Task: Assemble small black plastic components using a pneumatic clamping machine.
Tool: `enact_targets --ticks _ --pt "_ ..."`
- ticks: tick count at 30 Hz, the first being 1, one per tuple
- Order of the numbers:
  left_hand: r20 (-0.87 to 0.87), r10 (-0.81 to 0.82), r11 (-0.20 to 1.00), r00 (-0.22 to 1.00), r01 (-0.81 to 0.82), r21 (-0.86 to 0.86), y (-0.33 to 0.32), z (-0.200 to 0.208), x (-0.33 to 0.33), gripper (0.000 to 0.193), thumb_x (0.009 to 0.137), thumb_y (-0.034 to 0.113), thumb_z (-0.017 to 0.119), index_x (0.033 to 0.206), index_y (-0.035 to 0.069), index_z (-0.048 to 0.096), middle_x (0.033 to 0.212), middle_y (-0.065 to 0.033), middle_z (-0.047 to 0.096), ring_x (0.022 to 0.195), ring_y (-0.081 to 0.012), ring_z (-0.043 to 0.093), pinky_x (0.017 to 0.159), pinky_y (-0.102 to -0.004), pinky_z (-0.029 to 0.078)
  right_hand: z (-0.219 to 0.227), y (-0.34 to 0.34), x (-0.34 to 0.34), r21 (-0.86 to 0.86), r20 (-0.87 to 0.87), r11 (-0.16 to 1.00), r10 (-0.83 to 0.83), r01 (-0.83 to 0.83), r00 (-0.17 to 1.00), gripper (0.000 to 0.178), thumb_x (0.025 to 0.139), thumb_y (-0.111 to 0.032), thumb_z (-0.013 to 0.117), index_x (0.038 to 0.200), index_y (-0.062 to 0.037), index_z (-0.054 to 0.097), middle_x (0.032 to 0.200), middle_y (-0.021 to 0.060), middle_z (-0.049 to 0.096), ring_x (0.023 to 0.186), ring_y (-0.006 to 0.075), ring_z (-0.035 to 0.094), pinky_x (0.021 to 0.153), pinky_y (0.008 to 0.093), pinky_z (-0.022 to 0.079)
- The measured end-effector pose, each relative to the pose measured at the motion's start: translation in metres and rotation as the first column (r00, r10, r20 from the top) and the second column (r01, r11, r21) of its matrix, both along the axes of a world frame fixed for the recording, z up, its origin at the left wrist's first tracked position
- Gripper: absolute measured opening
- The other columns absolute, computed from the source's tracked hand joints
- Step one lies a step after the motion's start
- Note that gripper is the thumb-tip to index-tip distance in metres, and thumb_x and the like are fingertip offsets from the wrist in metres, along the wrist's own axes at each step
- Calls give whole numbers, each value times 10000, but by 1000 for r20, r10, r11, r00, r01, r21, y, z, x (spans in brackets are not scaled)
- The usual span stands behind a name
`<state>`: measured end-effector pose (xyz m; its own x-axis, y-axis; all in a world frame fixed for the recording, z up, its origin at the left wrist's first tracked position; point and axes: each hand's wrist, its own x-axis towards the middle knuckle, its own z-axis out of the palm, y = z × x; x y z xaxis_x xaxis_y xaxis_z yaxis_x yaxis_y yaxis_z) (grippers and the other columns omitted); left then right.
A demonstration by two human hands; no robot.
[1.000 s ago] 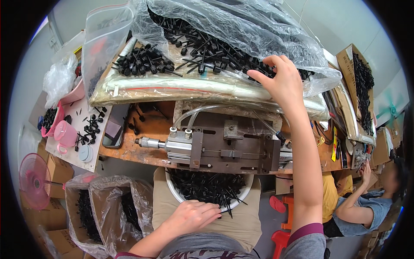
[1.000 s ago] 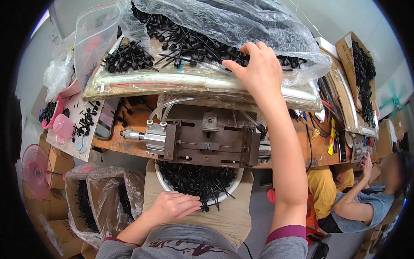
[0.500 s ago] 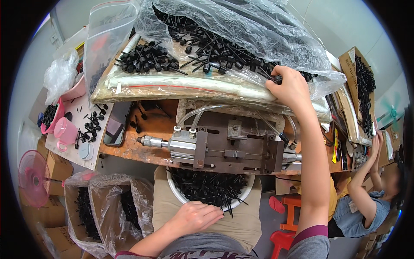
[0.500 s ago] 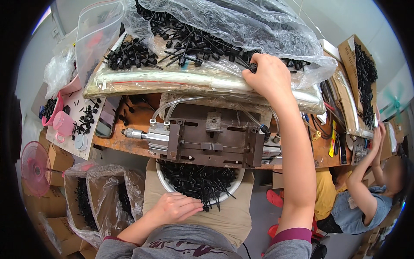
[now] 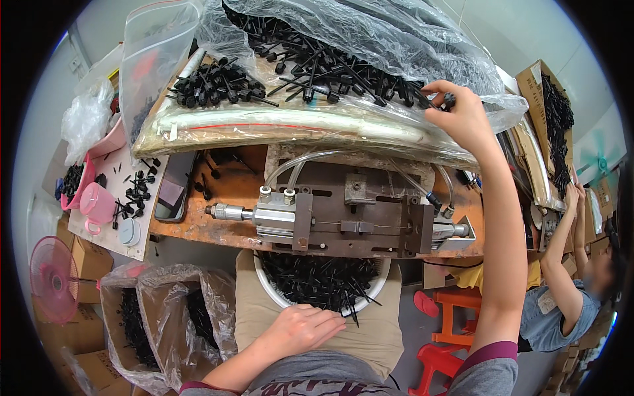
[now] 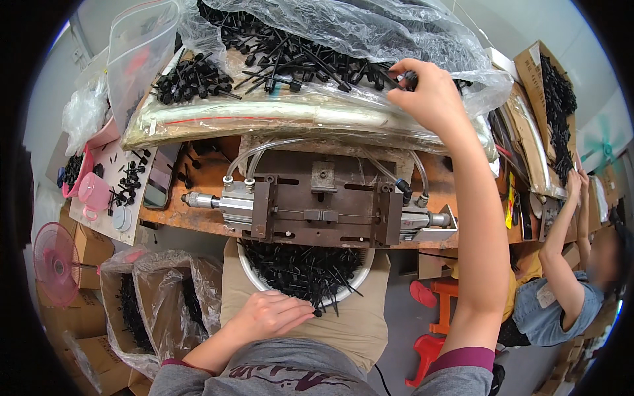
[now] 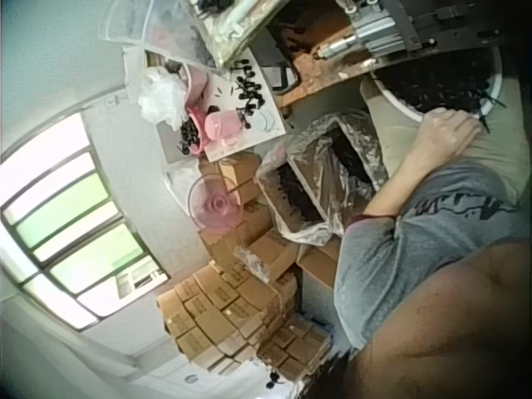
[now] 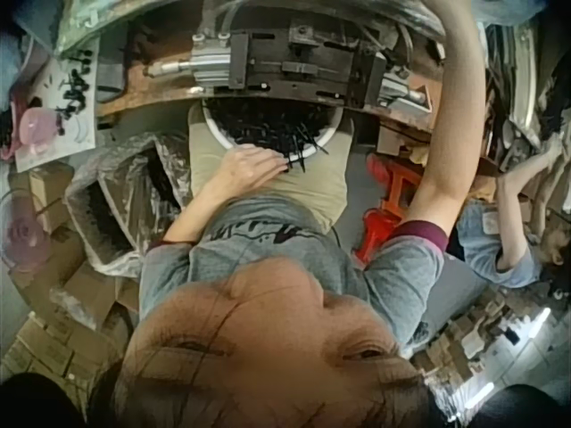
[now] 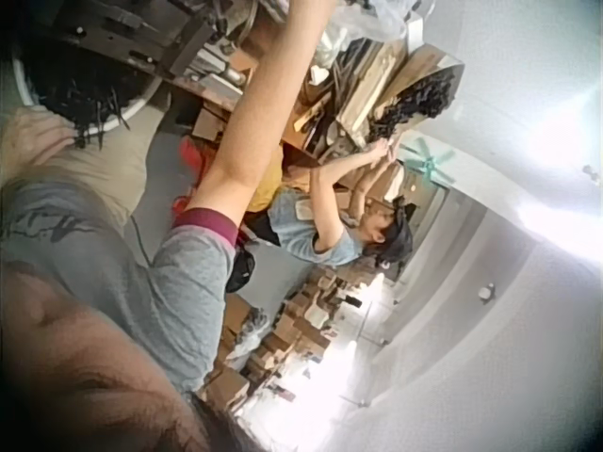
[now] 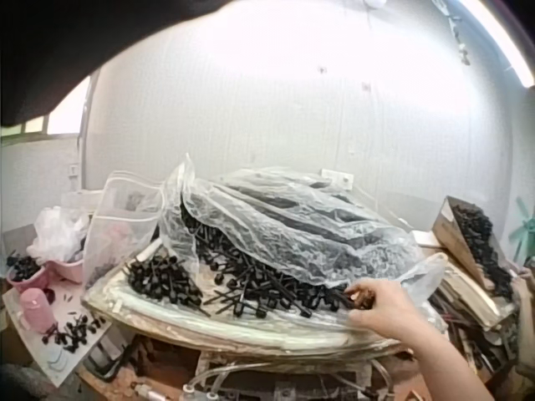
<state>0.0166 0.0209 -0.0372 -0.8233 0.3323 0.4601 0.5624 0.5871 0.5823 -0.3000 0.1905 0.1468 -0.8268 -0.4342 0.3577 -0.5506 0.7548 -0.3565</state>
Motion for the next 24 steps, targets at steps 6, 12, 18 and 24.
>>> enact_targets --ticks 6,12,18,24 --pt "0 -13 1000 1000 13 -18 2 0 -1 113 772 139 756 841 64 706 828 -24 707 645 -148 660 557 -263 500 1 16 -14 -212 207 977 22 23 978 314 717 -200 699 984 -36 713 762 47 627 672 121 563 642 304 466" --pt "-7 -17 999 1000 17 -40 4 0 -1 112 774 139 753 841 61 709 839 -30 710 654 -148 665 565 -261 505 -8 11 -8 190 -115 981 44 -22 992 281 733 -197 733 903 23 692 849 85 608 792 233 591 752 350 466" --pt "-20 -20 998 1000 19 -52 5 1 -1 120 773 139 754 852 60 711 866 -40 714 656 -150 668 576 -259 518 -9 8 -7 282 -258 958 16 60 966 269 725 -214 749 852 8 667 889 130 563 900 319 580 802 399 455" --pt "-18 -5 999 1000 5 -50 3 -2 1 121 775 149 754 846 63 708 886 -40 712 647 -150 662 571 -259 515 8 24 -8 176 -203 982 -34 71 979 304 732 -238 762 844 20 646 890 134 593 929 304 594 819 381 456"
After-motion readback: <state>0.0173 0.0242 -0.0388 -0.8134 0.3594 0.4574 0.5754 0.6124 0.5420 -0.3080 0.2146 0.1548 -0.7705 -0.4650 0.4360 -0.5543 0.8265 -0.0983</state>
